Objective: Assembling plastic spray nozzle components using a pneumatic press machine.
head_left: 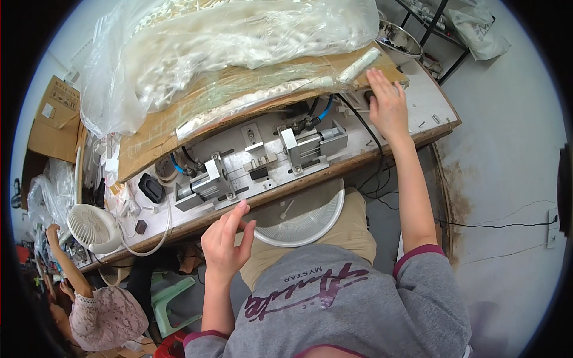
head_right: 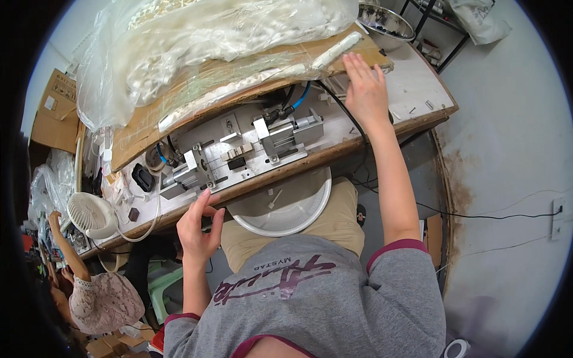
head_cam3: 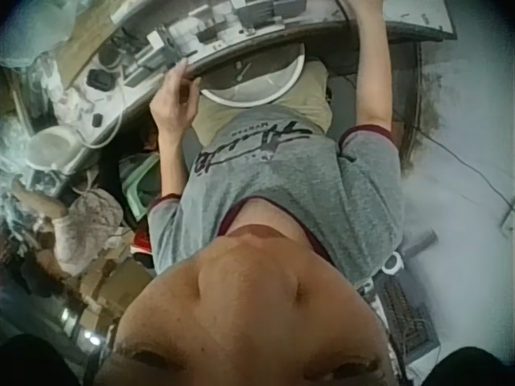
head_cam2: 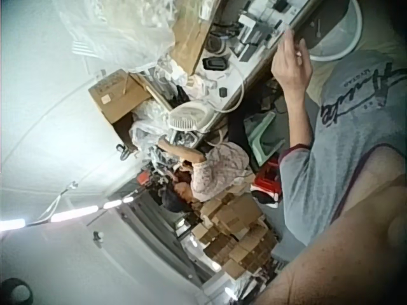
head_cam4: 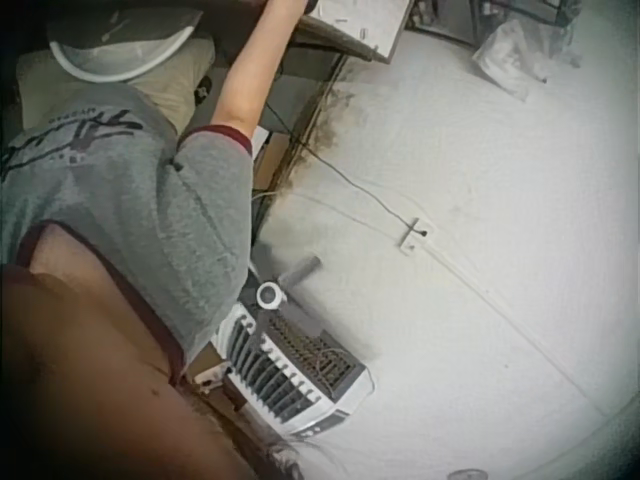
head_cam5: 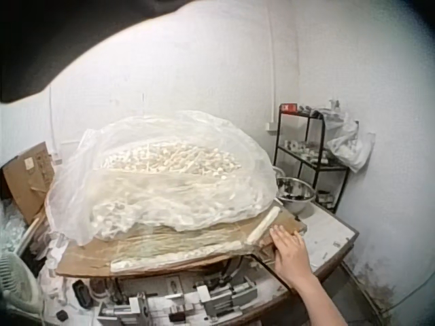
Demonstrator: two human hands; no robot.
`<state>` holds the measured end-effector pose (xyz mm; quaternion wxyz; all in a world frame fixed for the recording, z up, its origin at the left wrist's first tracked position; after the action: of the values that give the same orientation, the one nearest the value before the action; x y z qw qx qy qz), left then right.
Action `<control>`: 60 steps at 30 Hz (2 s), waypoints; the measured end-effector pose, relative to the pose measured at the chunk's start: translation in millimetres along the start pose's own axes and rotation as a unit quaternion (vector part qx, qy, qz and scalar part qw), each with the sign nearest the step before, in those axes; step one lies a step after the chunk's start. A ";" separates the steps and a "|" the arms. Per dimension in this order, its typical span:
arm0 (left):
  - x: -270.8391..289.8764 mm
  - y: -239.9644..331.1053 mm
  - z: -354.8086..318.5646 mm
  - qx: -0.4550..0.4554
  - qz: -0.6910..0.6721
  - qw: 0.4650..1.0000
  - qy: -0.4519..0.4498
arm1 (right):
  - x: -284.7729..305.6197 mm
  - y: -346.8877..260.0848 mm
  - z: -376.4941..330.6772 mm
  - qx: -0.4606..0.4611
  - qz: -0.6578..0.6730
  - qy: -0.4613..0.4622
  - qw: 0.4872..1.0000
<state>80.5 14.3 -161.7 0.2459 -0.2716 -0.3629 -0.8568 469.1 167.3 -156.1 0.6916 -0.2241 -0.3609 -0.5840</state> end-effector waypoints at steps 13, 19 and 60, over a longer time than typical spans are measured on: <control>-47.1 -8.8 -62.2 0.112 -0.012 0.985 -0.127 | 46.9 -71.1 -25.3 0.000 0.238 0.136 0.962; -146.4 -54.5 -161.3 0.162 0.067 0.963 -0.205 | 66.3 -142.6 -58.2 0.113 0.325 0.094 0.934; 96.5 -56.5 216.4 -0.047 0.167 0.946 0.273 | 7.1 -137.0 239.1 0.194 0.270 0.080 0.940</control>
<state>37.0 190.9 0.3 0.4617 -0.0950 -0.1911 -0.8610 279.8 307.8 -13.1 0.8800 -0.1277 -0.3366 -0.3100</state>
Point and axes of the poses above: each hand's wrist, its own z-axis towards the middle knuckle, its own x-axis out of the back of the hand, y = z × x, the point moved 3 cm from there along z, towards the middle knuckle, and after that the axes turned 7 degrees about x, right-handed, at the moved point
